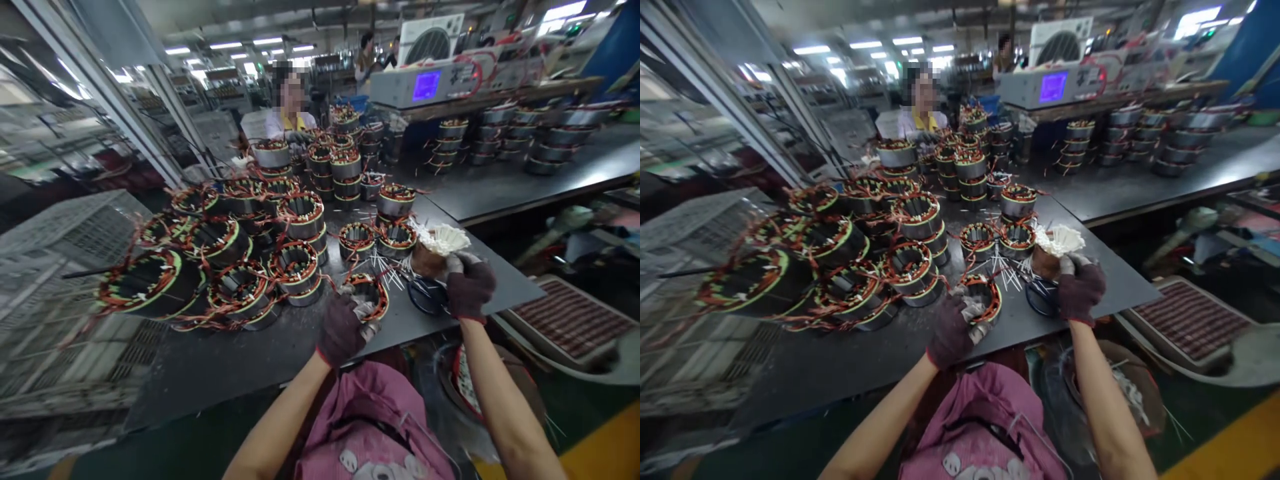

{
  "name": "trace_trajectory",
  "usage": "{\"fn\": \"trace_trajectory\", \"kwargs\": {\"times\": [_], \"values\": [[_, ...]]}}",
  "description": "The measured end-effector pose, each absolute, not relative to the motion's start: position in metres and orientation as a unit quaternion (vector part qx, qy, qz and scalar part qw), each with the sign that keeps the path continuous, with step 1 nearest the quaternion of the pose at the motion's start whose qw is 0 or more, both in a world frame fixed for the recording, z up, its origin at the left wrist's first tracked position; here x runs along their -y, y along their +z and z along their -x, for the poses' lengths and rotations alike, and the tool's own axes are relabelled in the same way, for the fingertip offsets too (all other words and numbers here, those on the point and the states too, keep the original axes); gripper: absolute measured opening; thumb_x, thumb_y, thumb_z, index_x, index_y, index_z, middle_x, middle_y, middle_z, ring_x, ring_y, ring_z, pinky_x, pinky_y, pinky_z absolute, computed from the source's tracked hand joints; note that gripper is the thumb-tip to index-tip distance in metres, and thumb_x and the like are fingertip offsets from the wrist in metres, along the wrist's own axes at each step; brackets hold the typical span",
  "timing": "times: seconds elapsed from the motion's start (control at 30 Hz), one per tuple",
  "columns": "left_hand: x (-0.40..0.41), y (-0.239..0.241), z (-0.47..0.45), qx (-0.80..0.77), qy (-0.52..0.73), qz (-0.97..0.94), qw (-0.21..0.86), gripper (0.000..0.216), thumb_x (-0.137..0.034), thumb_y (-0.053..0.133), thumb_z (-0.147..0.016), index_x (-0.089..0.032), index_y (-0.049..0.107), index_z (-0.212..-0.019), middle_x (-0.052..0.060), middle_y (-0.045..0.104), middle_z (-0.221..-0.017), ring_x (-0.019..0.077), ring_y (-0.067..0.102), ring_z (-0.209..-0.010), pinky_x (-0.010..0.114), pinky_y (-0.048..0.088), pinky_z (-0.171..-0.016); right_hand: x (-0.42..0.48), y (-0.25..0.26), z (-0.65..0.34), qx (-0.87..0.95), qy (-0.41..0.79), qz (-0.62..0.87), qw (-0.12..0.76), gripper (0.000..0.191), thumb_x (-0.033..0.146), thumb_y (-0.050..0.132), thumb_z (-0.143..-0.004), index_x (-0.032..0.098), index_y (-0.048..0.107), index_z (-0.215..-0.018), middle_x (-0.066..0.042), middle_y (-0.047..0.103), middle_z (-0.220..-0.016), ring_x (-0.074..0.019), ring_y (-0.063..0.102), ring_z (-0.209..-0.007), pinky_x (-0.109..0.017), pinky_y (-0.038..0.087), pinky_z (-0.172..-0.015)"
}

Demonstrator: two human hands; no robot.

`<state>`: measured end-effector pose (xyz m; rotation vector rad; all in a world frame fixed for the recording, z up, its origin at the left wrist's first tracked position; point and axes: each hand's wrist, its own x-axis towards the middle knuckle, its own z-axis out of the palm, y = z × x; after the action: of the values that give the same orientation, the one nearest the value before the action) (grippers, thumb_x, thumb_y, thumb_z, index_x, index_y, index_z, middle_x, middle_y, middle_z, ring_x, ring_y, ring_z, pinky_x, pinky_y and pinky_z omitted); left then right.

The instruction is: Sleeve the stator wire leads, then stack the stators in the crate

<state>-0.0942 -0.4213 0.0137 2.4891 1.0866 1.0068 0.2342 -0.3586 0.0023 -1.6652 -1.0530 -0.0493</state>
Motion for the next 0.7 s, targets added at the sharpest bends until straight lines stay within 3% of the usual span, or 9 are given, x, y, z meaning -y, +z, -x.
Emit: {"fn": "trace_trajectory", "kwargs": {"times": [0.13, 0.27, 0.33, 0.47, 0.57, 0.7], "values": [[0.421, 0.014, 0.095, -0.359, 0.362, -0.852, 0.122, 0.017, -0.033, 0.085, -0.092, -0.029, 0.083, -0.108, 0.012, 0.086, -0.115, 0.0369, 0.079, -0.114, 0.068, 0.053, -0.122, 0.357, 0.001, -0.242, 0.445, -0.031, 0.69, 0.57, 0.04, 0.052, 0.066, -0.086, 0.017, 0.083, -0.094, -0.022, 0.081, -0.099, -0.0395, 0.074, -0.101, -0.064, 0.058, -0.107], [0.424, 0.018, 0.091, -0.391, 0.332, -0.851, 0.111, 0.019, -0.03, 0.083, -0.092, -0.027, 0.084, -0.11, 0.013, 0.085, -0.112, 0.0381, 0.078, -0.118, 0.068, 0.053, -0.123, 0.379, 0.02, -0.236, 0.4, -0.053, 0.606, 0.686, 0.028, 0.047, 0.077, -0.087, 0.02, 0.083, -0.092, -0.02, 0.081, -0.097, -0.0355, 0.077, -0.095, -0.058, 0.062, -0.099], [0.426, 0.019, 0.087, -0.412, 0.319, -0.848, 0.102, 0.021, -0.033, 0.082, -0.094, -0.025, 0.083, -0.113, 0.014, 0.084, -0.113, 0.0393, 0.075, -0.125, 0.067, 0.052, -0.123, 0.406, 0.035, -0.221, 0.448, -0.005, 0.545, 0.709, 0.02, 0.042, 0.082, -0.09, 0.023, 0.083, -0.096, -0.018, 0.083, -0.104, -0.0327, 0.079, -0.1, -0.054, 0.063, -0.1], [0.426, 0.017, 0.086, -0.44, 0.316, -0.836, 0.082, 0.038, -0.047, 0.08, -0.101, -0.021, 0.075, -0.128, 0.015, 0.081, -0.125, 0.0412, 0.068, -0.138, 0.066, 0.051, -0.124, 0.47, 0.058, -0.183, 0.585, 0.251, 0.46, 0.619, 0.013, 0.039, 0.083, -0.098, 0.027, 0.083, -0.103, -0.011, 0.086, -0.123, -0.0297, 0.081, -0.115, -0.05, 0.066, -0.102], [0.422, 0.016, 0.089, -0.428, 0.284, -0.854, 0.078, 0.055, -0.061, 0.079, -0.102, -0.019, 0.069, -0.136, 0.016, 0.077, -0.133, 0.0413, 0.066, -0.141, 0.066, 0.048, -0.127, 0.507, 0.06, -0.17, 0.615, 0.449, 0.406, 0.505, 0.014, 0.041, 0.085, -0.1, 0.027, 0.084, -0.099, -0.009, 0.088, -0.112, -0.0262, 0.083, -0.104, -0.043, 0.069, -0.092], [0.419, 0.019, 0.092, -0.427, 0.248, -0.867, 0.069, 0.056, -0.06, 0.08, -0.103, -0.018, 0.066, -0.137, 0.018, 0.074, -0.139, 0.0412, 0.064, -0.143, 0.066, 0.047, -0.128, 0.538, 0.044, -0.172, 0.592, 0.566, 0.367, 0.441, 0.016, 0.043, 0.089, -0.098, 0.027, 0.087, -0.097, -0.007, 0.089, -0.103, -0.0243, 0.085, -0.096, -0.041, 0.071, -0.091]]}}
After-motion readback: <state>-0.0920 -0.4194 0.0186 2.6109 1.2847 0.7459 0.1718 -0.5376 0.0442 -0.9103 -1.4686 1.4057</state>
